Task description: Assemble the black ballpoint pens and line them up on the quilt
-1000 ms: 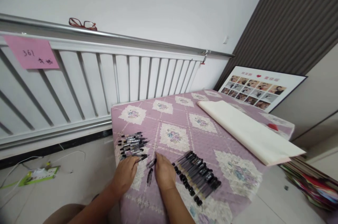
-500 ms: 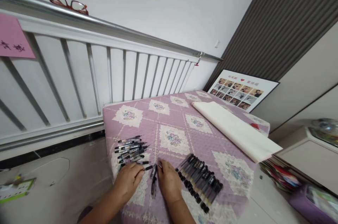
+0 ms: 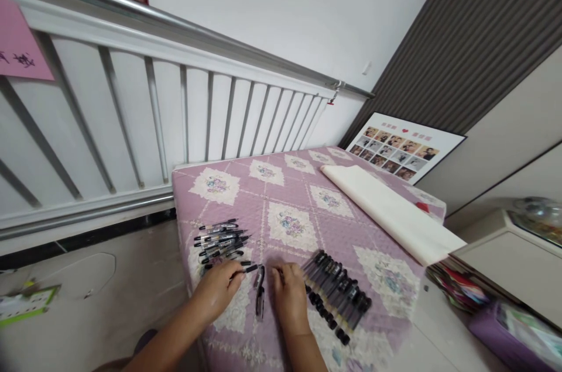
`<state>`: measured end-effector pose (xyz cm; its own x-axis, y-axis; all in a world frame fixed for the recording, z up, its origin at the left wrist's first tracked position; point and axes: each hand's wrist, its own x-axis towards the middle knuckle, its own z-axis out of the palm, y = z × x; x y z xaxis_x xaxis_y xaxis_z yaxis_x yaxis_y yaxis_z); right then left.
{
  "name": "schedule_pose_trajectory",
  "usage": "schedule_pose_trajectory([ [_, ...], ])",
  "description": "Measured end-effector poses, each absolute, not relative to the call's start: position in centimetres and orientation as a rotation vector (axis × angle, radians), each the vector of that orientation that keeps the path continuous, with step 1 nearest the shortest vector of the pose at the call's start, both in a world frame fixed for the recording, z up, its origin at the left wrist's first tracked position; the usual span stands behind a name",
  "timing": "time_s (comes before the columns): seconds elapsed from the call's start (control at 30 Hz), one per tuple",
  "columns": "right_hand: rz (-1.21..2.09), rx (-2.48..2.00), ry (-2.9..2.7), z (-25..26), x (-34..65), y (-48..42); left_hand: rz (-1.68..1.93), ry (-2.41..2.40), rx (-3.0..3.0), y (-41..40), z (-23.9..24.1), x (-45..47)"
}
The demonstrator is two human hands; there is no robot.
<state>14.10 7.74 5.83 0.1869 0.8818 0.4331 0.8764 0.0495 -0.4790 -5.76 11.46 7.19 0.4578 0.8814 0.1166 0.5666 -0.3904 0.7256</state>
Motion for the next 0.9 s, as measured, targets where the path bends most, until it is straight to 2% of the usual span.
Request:
schedule_pose_trajectory([
  [0.37,0.356,-1.693,-1.202,5.8,12.8,6.8,0.567,1.177,2.171,11.7,7.6,-5.9],
  [0.9,0.546,-1.614,-1.113,6.1,12.9,6.5,0.475,1.180,2.237,11.8,7.8,-5.8],
])
